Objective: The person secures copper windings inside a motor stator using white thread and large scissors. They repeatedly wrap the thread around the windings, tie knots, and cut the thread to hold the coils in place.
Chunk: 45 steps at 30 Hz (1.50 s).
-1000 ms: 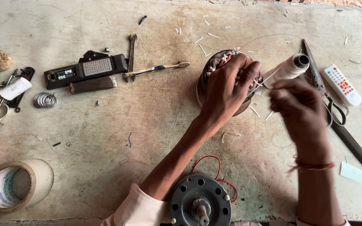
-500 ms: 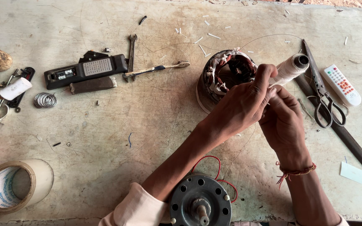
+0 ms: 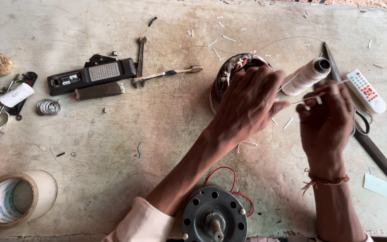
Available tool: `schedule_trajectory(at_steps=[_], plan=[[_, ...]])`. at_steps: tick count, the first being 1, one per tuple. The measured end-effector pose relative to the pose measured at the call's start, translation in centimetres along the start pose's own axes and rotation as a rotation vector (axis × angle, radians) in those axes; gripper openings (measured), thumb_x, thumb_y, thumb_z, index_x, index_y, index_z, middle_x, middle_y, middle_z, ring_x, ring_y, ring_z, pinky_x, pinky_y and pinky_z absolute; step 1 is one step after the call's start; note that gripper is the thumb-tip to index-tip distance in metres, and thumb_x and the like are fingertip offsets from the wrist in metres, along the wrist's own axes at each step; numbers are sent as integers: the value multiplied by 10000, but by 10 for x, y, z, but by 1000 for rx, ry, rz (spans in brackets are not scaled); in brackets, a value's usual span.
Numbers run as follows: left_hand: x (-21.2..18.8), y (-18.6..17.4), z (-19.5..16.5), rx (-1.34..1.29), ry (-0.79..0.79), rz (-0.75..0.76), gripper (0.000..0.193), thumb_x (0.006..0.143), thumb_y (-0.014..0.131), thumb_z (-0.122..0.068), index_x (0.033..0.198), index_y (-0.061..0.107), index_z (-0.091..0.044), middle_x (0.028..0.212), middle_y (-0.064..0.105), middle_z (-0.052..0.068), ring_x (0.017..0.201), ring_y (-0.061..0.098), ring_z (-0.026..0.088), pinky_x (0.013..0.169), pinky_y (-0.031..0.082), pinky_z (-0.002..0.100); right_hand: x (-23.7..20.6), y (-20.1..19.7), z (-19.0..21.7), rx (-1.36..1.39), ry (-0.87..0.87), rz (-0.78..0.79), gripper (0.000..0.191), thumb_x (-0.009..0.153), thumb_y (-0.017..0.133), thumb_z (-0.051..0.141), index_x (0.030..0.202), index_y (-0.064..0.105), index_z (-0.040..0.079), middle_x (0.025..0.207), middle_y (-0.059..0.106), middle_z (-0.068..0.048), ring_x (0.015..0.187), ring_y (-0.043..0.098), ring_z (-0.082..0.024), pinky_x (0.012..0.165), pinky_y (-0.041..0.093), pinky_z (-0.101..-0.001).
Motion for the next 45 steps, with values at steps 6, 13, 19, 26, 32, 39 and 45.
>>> schedule_trajectory(at_steps=[6,13,19,26,32,39,45], plan=[[-27,39,9,456,60,335,370,975,736,-268,1188,589,-4,1015,681,125,981,640,233,972,512,415,-1,-11,17,-61,-139,-31,163,1222,538,122,1091,591,41,1032,700,-98,887,715,-171,662,554,-258],[-23,41,22,264,97,343,560,841,748,-327,1266,595,3,997,696,105,970,653,228,986,497,458,16,-50,24,85,-152,108,297,1207,567,84,911,539,88,728,592,-5,594,552,-49,501,431,-166],[-23,42,21,240,26,426,688,838,732,-518,1234,597,29,962,693,129,930,654,249,1010,459,497,29,-155,59,190,-311,-91,420,1264,466,119,846,446,85,756,443,-3,599,400,-70,626,370,-203],[-16,26,17,239,80,251,306,979,692,-92,1282,647,-109,1062,736,57,1025,677,184,1120,409,501,10,-138,67,-220,-510,-245,412,1255,553,94,844,527,92,766,550,-45,595,428,-79,552,346,-210],[-10,9,46,334,184,458,421,803,721,-206,1218,678,-152,1189,716,52,1135,645,185,1128,400,500,-9,-13,47,-612,-586,131,164,1119,549,134,1011,660,84,802,644,-53,544,556,-57,460,430,-201],[-10,31,48,88,-80,730,558,822,764,-386,1207,589,-22,1049,658,131,933,621,239,944,444,513,-13,8,29,-875,-517,216,172,1156,632,173,1118,677,12,823,667,-43,529,556,-48,502,444,-202],[-4,15,32,56,-312,226,261,879,757,-279,984,639,-72,785,641,56,731,611,186,897,437,477,-7,-9,37,-800,-529,76,227,1151,677,233,1060,681,25,646,553,-16,482,506,-49,471,389,-218]])
Point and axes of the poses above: each hand's wrist, its own x-axis towards the middle knuckle, its own y-axis out of the palm, z = x × y, the point moved 10 cm from there along x, towards the middle knuckle
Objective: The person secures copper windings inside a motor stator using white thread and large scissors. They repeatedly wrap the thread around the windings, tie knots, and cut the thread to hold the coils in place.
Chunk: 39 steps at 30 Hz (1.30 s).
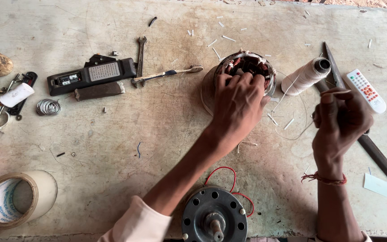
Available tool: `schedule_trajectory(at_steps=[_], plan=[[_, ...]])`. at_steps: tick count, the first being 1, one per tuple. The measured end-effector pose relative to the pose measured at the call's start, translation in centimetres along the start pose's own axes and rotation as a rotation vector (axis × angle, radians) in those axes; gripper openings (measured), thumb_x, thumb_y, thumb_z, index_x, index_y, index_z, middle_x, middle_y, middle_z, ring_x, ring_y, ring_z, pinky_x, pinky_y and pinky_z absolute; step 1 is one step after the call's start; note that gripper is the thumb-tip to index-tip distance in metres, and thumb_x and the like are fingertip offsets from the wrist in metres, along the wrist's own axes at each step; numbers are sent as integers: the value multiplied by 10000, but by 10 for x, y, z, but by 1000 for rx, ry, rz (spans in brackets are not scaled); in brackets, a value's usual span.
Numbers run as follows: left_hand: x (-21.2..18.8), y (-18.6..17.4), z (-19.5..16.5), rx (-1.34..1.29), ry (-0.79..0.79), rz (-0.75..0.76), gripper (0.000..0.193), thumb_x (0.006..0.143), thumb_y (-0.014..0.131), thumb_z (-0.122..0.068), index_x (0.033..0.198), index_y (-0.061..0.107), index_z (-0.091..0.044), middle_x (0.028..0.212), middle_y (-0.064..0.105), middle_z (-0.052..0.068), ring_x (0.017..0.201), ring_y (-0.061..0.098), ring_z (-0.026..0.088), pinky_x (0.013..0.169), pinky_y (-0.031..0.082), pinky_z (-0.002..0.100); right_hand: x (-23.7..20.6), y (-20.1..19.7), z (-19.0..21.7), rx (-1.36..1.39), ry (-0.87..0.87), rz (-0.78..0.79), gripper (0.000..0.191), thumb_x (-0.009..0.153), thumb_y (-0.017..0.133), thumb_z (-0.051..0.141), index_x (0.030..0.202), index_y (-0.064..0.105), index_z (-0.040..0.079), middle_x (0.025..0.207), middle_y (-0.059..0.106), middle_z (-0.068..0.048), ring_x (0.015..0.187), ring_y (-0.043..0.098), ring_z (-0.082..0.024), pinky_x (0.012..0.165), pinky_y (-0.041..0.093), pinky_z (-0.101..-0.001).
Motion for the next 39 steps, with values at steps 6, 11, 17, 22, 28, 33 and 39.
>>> schedule_trajectory(at_steps=[6,11,17,22,28,33,39], plan=[[-4,12,10,10,-72,-142,195,902,730,-234,954,629,-75,811,611,61,768,596,180,943,427,475,-6,32,6,13,11,156,210,1130,675,213,1066,677,13,759,624,-42,513,527,-46,475,411,-214],[3,40,38,-226,-62,89,178,954,697,-247,990,601,-102,860,588,41,840,594,178,921,421,424,-13,57,-4,-62,230,307,132,1094,626,139,1053,676,24,802,656,-52,625,593,-84,545,504,-233],[8,26,30,-121,199,149,221,857,756,-251,924,602,-107,756,570,22,718,558,179,864,353,457,-23,89,-5,46,282,492,97,1058,591,86,1092,622,0,1081,618,-57,900,656,-98,743,572,-235],[14,28,14,95,293,288,154,933,723,-157,872,584,-134,761,538,4,723,536,156,924,400,413,-32,94,-16,44,334,502,139,1017,654,130,1022,628,-7,1057,600,-49,837,620,-101,700,567,-266],[9,23,9,128,184,230,98,878,657,-157,830,578,-124,801,549,52,764,532,188,881,397,478,-40,97,-22,77,374,512,154,1006,670,144,1007,607,3,998,569,-38,824,604,-102,700,541,-269],[-2,-4,9,-15,113,-175,325,1040,579,-310,831,575,-62,845,583,136,856,523,264,795,380,498,-39,97,-22,80,376,507,133,1026,665,137,994,607,22,983,587,-34,827,597,-102,696,528,-272],[-1,44,27,-76,-101,91,432,1045,512,-315,679,573,-93,675,583,126,779,498,266,805,371,513,-39,98,-15,50,364,486,134,993,677,92,1009,572,10,1015,545,-23,930,625,-102,784,550,-287]])
Point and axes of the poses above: each hand's wrist, its own x-axis towards the middle knuckle, its own y-axis out of the palm, z = x × y, the point moved 10 cm from there along x, towards the middle knuckle
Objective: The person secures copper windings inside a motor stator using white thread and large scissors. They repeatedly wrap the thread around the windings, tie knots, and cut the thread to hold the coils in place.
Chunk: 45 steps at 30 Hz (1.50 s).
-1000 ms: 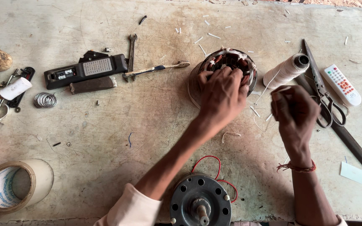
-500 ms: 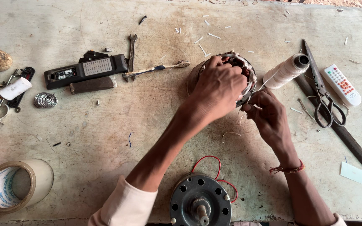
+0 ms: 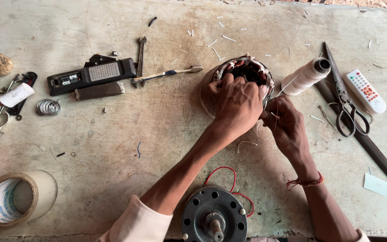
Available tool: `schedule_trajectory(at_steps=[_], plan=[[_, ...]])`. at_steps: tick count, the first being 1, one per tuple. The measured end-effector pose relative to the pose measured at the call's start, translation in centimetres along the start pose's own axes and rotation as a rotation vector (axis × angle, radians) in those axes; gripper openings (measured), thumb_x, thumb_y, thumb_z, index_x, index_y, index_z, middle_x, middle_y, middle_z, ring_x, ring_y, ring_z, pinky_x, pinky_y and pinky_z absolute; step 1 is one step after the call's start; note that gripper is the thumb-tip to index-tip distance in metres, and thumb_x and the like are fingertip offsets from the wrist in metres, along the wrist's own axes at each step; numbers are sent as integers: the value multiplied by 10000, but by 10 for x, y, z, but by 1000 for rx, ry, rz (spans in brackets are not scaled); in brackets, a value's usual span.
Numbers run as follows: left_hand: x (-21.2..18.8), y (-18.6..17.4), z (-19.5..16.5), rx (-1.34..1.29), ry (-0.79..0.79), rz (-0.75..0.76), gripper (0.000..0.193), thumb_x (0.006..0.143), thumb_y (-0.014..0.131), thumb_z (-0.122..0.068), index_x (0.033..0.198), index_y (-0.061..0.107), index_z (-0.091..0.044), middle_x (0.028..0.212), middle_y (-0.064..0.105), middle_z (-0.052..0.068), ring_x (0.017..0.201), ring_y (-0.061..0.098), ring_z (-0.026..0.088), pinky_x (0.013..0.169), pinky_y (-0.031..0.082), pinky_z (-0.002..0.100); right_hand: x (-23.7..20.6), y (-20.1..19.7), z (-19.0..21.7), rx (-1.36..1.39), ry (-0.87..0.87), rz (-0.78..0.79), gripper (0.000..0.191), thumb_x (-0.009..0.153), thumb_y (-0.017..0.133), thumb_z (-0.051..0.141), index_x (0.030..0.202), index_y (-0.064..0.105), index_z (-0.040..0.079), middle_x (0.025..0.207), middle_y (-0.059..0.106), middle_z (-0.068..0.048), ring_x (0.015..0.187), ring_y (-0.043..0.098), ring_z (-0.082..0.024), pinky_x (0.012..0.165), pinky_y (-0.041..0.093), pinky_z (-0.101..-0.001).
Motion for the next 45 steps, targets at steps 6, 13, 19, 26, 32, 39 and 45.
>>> schedule_trajectory(at_steps=[6,13,19,26,32,39,45], plan=[[0,6,-2,-23,-6,-81,449,1047,494,-341,687,563,-83,703,576,136,801,501,252,856,401,475,0,-1,-2,-46,22,-25,146,1008,676,84,1010,555,2,1014,525,-22,899,591,-110,784,544,-293],[-3,-8,-8,50,106,-110,336,1036,524,-319,831,608,-66,849,619,154,852,533,264,864,427,487,2,-3,-4,-73,51,44,146,1009,662,161,1019,623,20,972,605,-37,840,623,-119,733,556,-292],[-19,-40,-27,193,42,-56,174,885,716,-182,905,629,-33,910,620,144,888,593,259,877,474,496,1,-16,5,-15,56,-12,175,1038,635,198,1061,673,29,907,714,-60,775,656,-117,699,554,-264],[-18,-55,-54,309,134,-92,110,847,734,-63,872,654,8,914,608,164,841,609,240,836,525,457,-3,-15,16,50,88,12,270,1023,655,245,900,670,5,747,664,-49,654,604,-98,607,508,-248],[-16,-56,-27,26,16,-55,77,969,642,4,894,658,9,854,629,149,677,613,184,598,526,350,-8,1,6,355,227,126,331,1004,656,254,769,641,22,645,588,-31,529,462,-65,466,353,-228],[15,-41,-14,57,170,109,175,1005,561,47,874,671,12,711,620,102,571,609,134,485,546,277,-1,17,-18,714,413,192,298,1012,639,186,758,601,36,619,543,-17,446,366,-32,384,267,-188],[28,-25,-5,6,89,418,206,939,574,42,1048,718,-57,847,716,88,663,708,145,569,600,273,-3,24,-30,970,552,190,219,1036,594,156,855,603,33,635,533,-2,422,358,-9,347,287,-147]])
Point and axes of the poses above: each hand's wrist, its own x-axis towards the middle knuckle, its own y-axis out of the palm, z = x × y, the point moved 10 cm from there along x, towards the middle knuckle
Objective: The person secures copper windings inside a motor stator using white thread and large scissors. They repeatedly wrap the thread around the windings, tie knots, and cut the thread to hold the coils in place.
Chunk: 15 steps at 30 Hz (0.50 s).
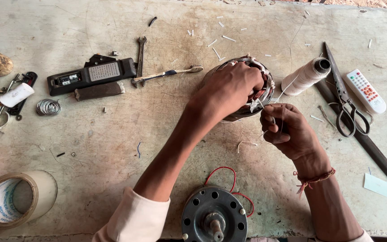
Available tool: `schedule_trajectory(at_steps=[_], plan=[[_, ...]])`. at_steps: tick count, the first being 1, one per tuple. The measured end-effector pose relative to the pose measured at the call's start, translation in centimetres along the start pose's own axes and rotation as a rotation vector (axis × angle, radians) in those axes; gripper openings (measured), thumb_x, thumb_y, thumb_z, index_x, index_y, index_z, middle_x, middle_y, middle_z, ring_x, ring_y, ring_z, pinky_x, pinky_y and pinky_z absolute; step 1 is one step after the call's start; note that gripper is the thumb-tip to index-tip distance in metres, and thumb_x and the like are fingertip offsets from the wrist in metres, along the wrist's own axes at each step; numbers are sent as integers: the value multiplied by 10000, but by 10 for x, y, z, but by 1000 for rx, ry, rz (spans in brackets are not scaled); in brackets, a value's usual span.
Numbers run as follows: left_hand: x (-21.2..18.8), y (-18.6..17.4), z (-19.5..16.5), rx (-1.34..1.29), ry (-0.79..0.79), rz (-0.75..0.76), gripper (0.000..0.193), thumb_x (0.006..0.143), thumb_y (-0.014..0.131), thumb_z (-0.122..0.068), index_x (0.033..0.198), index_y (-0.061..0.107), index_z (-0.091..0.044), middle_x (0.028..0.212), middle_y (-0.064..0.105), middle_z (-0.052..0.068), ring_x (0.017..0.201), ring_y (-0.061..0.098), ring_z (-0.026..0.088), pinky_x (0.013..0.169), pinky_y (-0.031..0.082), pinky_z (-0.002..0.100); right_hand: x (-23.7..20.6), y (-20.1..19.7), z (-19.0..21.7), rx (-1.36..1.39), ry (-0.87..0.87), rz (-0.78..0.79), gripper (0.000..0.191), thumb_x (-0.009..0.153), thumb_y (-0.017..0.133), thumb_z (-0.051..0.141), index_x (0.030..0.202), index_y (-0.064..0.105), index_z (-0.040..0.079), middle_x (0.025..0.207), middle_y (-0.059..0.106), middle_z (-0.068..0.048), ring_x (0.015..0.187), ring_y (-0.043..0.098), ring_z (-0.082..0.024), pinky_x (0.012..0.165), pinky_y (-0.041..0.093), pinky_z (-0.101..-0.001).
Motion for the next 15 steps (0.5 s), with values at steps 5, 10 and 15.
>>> schedule_trajectory(at_steps=[5,10,15], plan=[[-9,-21,-8,-41,27,-31,193,892,668,-36,1024,772,-132,998,761,66,813,756,169,743,603,350,-6,3,-5,116,49,40,258,1049,578,157,819,560,42,639,554,-9,376,369,-10,340,305,-150],[-16,-29,-13,-26,5,-21,168,906,694,-96,1025,792,-163,995,782,71,900,761,219,828,583,410,-6,1,-12,161,106,39,263,1040,550,169,806,550,48,631,547,11,359,358,0,350,312,-152],[-16,-32,-15,-40,5,-26,171,883,705,-105,1015,792,-171,977,780,67,877,759,228,791,579,419,-5,4,-20,334,201,111,245,1043,527,162,820,554,64,626,527,43,366,335,9,343,307,-142]])
Point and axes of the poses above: each hand's wrist, its own x-axis towards the middle knuckle, its own y-axis out of the palm, z = x × y, the point moved 10 cm from there along x, towards the middle knuckle
